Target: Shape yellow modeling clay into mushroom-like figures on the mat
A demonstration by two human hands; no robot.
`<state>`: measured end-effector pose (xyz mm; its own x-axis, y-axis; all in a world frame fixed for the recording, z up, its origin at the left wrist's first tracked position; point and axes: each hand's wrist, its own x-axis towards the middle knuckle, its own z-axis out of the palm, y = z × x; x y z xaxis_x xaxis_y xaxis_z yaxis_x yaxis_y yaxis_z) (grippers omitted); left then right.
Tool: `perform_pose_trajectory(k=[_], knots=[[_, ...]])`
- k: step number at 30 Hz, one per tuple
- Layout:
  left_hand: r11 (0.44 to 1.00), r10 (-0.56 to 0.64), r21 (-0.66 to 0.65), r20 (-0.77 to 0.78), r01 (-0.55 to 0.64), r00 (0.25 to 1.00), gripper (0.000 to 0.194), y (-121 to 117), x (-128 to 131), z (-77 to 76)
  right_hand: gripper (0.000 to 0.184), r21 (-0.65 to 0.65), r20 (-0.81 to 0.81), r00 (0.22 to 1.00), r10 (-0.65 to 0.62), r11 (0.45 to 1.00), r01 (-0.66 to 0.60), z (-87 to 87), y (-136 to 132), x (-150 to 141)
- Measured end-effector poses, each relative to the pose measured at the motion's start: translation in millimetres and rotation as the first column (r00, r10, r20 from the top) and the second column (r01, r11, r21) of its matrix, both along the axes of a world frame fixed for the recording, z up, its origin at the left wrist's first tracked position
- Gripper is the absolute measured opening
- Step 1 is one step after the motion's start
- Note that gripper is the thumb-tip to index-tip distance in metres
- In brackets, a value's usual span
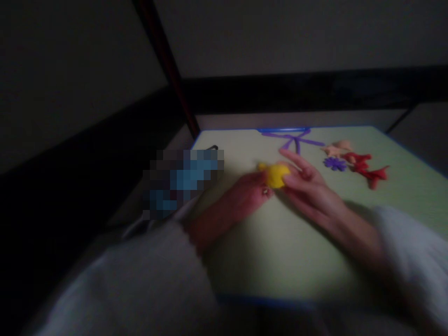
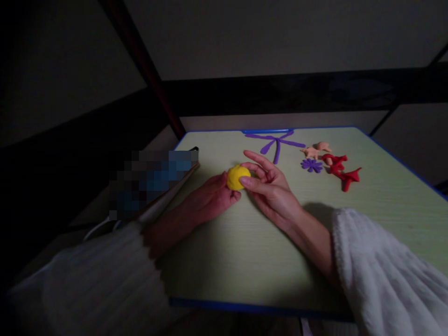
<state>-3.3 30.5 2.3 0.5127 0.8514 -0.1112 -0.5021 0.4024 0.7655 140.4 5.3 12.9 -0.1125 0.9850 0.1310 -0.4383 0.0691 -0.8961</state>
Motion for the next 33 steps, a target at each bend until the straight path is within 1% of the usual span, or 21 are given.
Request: perform_pose_trajectory(k=[3,4,6,7,9,12,16,19,22,25,28,31,33], knots=[[0.994,-0.003,-0.110,0.117,0.016,0.993,0.009,-2,1,5.0,0.040,0.002,0.029,0.999,0.014,1.000,-0.014,2.4,-3,2],[0.992,0.001,-0.122,0.135,0.016,0.991,0.008,-2,1,5.3,0.037,-0.006,0.031,0.999,0.013,1.000,-0.012,3.1,-3,3],[0.997,-0.003,-0.081,0.134,0.014,0.991,0.006,-3,3,4.2,0.032,-0.037,0.009,1.000,0.000,0.999,0.001,4.5,-3,4],[0.999,-0.007,-0.050,0.130,0.013,0.991,0.008,-3,4,3.1,0.031,-0.055,-0.007,1.000,-0.006,0.998,0.006,5.2,-4,4],[1.000,-0.005,-0.003,0.122,0.006,0.993,0.016,-3,5,0.5,0.030,-0.082,-0.038,0.999,-0.010,0.997,0.007,6.6,-5,3],[0.999,0.015,0.030,0.099,-0.019,0.995,0.028,-1,4,-2.8,0.028,-0.123,-0.058,0.998,0.011,0.992,-0.018,8.2,-8,1],[0.993,0.045,0.104,0.039,-0.049,0.998,0.028,3,1,-2.8,0.030,-0.172,-0.093,0.995,0.027,0.984,-0.043,8.8,-9,0],[0.995,0.035,0.089,0.027,-0.037,0.999,0.029,3,1,-0.2,0.037,-0.213,-0.100,0.995,-0.018,0.977,-0.004,8.7,-8,0],[0.998,0.006,0.058,0.061,-0.010,0.998,0.028,-1,3,1.3,0.043,-0.237,-0.112,0.991,-0.072,0.970,0.044,9.0,-8,-1],[0.998,0.023,0.058,0.080,-0.028,0.997,0.026,-3,5,0.2,0.045,-0.240,-0.102,0.992,-0.078,0.969,0.052,10.6,-9,-3],[0.996,0.047,0.079,0.059,-0.052,0.997,0.023,-2,4,-0.7,0.041,-0.221,-0.090,0.995,-0.034,0.975,0.014,11.8,-10,-4],[0.995,0.056,0.085,0.040,-0.059,0.998,0.013,1,3,0.9,0.033,-0.169,-0.089,0.996,0.015,0.985,-0.029,9.3,-7,-1],[0.995,0.067,0.073,0.030,-0.069,0.997,0.007,1,2,2.3,0.033,-0.126,-0.079,0.997,0.027,0.991,-0.037,5.4,-4,1]])
